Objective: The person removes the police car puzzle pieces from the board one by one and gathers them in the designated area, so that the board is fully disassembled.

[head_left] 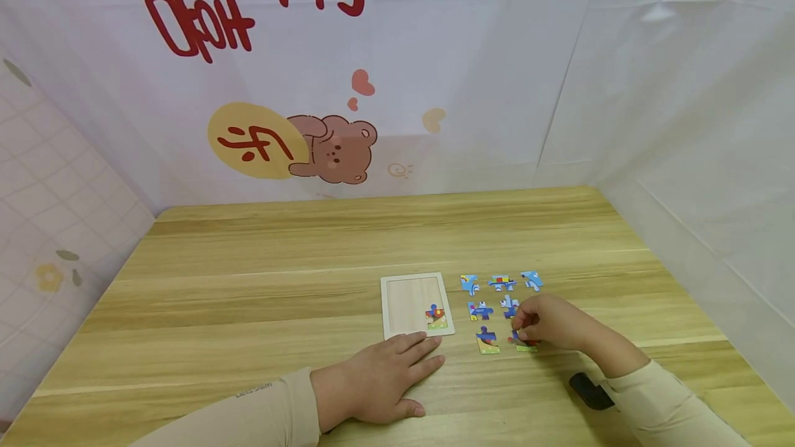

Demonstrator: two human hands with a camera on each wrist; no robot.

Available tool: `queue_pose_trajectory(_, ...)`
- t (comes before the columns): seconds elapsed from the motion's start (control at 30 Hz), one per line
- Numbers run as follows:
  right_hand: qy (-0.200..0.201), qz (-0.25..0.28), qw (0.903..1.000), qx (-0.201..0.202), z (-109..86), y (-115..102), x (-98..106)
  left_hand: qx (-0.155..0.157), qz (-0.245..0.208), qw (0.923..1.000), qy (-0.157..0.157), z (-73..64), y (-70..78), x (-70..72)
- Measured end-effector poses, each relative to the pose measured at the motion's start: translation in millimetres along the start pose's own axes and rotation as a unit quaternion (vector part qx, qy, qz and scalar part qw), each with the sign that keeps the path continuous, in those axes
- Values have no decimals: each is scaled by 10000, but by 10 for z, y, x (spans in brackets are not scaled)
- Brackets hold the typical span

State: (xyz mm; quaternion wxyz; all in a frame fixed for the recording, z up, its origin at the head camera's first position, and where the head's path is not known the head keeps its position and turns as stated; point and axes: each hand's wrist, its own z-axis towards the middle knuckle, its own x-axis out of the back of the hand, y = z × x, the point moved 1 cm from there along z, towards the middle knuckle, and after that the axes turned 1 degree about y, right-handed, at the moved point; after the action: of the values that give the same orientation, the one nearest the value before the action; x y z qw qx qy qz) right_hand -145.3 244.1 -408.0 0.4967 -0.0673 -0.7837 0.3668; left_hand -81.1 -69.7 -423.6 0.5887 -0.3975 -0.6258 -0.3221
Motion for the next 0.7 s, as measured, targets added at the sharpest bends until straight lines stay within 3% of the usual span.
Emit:
queue_pose_trajectory(0.27,38,-60,10000,-23,-3,-15,7,16,112,9999,81,-5,7,1)
queue_pose_trajectory(0.47,26,-31,9997,231,4,20,8,3,24,10000,31,-5,6,5)
queue_pose_trajectory(0.7,365,217,9990,166,-3,-70,67,10,0,10000,6,-7,6,9)
